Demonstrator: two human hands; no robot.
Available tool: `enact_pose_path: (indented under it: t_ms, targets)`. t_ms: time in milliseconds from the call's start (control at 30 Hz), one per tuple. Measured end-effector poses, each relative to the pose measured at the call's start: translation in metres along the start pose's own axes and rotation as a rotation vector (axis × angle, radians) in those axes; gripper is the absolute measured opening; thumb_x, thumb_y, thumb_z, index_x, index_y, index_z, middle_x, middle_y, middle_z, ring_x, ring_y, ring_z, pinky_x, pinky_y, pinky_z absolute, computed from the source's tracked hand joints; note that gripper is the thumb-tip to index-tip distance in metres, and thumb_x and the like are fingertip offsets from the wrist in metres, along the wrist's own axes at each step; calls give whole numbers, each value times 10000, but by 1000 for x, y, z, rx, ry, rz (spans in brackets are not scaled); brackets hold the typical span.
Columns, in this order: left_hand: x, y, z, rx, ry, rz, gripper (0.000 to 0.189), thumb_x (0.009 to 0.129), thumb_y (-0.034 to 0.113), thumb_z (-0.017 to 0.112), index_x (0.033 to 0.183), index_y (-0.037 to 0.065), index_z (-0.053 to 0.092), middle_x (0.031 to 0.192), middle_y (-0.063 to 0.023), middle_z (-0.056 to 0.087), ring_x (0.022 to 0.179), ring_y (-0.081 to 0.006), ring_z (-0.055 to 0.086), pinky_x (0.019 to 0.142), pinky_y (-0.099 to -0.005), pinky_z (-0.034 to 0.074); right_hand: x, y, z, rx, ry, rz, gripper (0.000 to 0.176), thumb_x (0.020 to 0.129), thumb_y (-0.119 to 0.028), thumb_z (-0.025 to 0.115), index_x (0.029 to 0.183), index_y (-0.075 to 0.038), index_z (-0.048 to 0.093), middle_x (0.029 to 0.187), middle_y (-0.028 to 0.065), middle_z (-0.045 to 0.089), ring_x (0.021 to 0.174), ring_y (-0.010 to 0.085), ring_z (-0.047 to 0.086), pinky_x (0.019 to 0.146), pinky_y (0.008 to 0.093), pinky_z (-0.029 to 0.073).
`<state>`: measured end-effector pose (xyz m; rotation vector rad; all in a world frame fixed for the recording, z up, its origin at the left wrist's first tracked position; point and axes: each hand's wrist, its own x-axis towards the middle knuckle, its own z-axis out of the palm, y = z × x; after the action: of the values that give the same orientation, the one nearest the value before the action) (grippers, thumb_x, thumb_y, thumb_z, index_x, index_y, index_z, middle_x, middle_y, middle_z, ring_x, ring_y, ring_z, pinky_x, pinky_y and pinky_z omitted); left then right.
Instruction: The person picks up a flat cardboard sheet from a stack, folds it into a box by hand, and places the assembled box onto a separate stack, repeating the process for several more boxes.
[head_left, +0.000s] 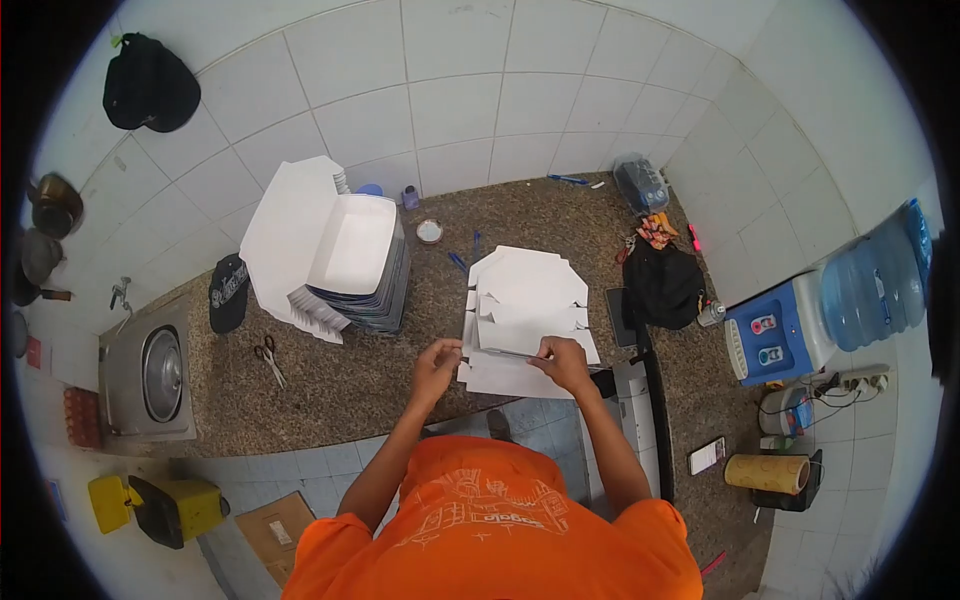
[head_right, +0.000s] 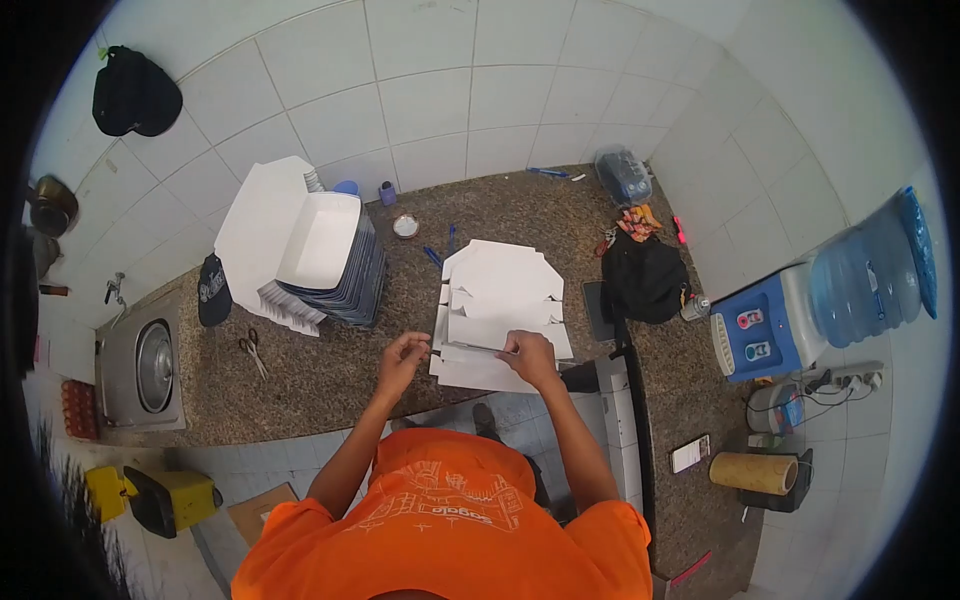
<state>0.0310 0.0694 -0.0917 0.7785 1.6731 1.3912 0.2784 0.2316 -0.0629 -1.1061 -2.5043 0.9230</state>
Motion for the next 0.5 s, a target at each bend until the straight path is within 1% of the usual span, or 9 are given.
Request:
enact_pose_path:
  t_ms: [67, 133, 200, 267, 300, 333, 400, 433, 500]
  targets:
    - [3, 0, 4, -10, -17, -39, 205, 993, 138, 636, 1167, 50, 701, 942, -33, 701, 850, -125, 652, 795, -286, 510, 6, 5, -6, 21, -17, 98, 201, 848, -136, 823, 750, -50, 670, 689, 63, 682, 627, 168, 629, 609, 325, 495]
    - [7, 3, 6, -73, -53, -117, 230, 1009, 190, 622, 1176, 48, 695, 975, -37, 703, 884, -150, 665, 812, -308, 518, 16, 27, -4, 523, -71, 137, 197, 837, -186, 841, 787, -59, 699, 726, 92, 701, 648, 213, 660, 649, 317, 491]
    - [18, -2, 2, -148, -110, -174, 300, 1025, 264, 606, 1228, 51, 668, 1045, -44, 702, 936, -156, 676, 812, -313, 530, 15, 0, -25, 598, 54, 125, 109, 878, -107, 791, 837, -35, 720, 781, 102, 720, 692, 190, 677, 672, 287, 485]
    - [20, 11, 3, -226, -160, -237, 374, 1042, 338, 590, 1280, 54, 641, 1115, -50, 701, 989, -162, 688, 812, -318, 542, 10, -28, -39, 287, 705, -76, 33, 900, -62, 746, 913, -32, 752, 847, 118, 740, 761, 203, 705, 706, 293, 512]
    - [18, 41, 4, -436, -215, -325, 424, 1028, 362, 607, 1303, 40, 622, 1143, -75, 700, 994, -180, 692, 830, -340, 553, 3, -28, -38, 227, 690, -162, 87, 908, -40, 718, 975, -47, 773, 925, 128, 750, 873, 244, 720, 801, 340, 536]
    - [19, 59, 5, -645, -270, -412, 478, 1014, 387, 623, 1326, 26, 603, 1171, -100, 698, 998, -197, 697, 848, -362, 564, -6, -32, -32, 225, 695, -162, 87, 908, -40, 718, 975, -47, 773, 925, 128, 750, 873, 244, 720, 801, 340, 536]
    - [30, 59, 8, -730, -339, -415, 517, 1022, 394, 609, 1367, 11, 571, 1212, -129, 688, 1037, -235, 698, 888, -393, 569, -28, -48, -8, 187, 421, -325, 103, 882, -94, 758, 975, -57, 783, 1039, 126, 747, 1027, 286, 692, 923, 414, 517]
    - [38, 54, 9, -818, -406, -415, 557, 1030, 401, 596, 1408, -4, 538, 1252, -157, 678, 1075, -273, 699, 928, -424, 574, -37, -54, -1, 183, 429, -324, 103, 882, -94, 758, 975, -57, 783, 1039, 126, 747, 1027, 286, 692, 923, 414, 517]
    - [55, 29, 10, -261, -389, -378, 515, 982, 270, 678, 1395, -9, 550, 1205, -154, 690, 1028, -249, 708, 831, -392, 601, -51, -60, 6, 81, 222, -502, 281, 883, -172, 783, 1118, -23, 740, 1161, 156, 720, 1178, 311, 631, 1014, 447, 471]
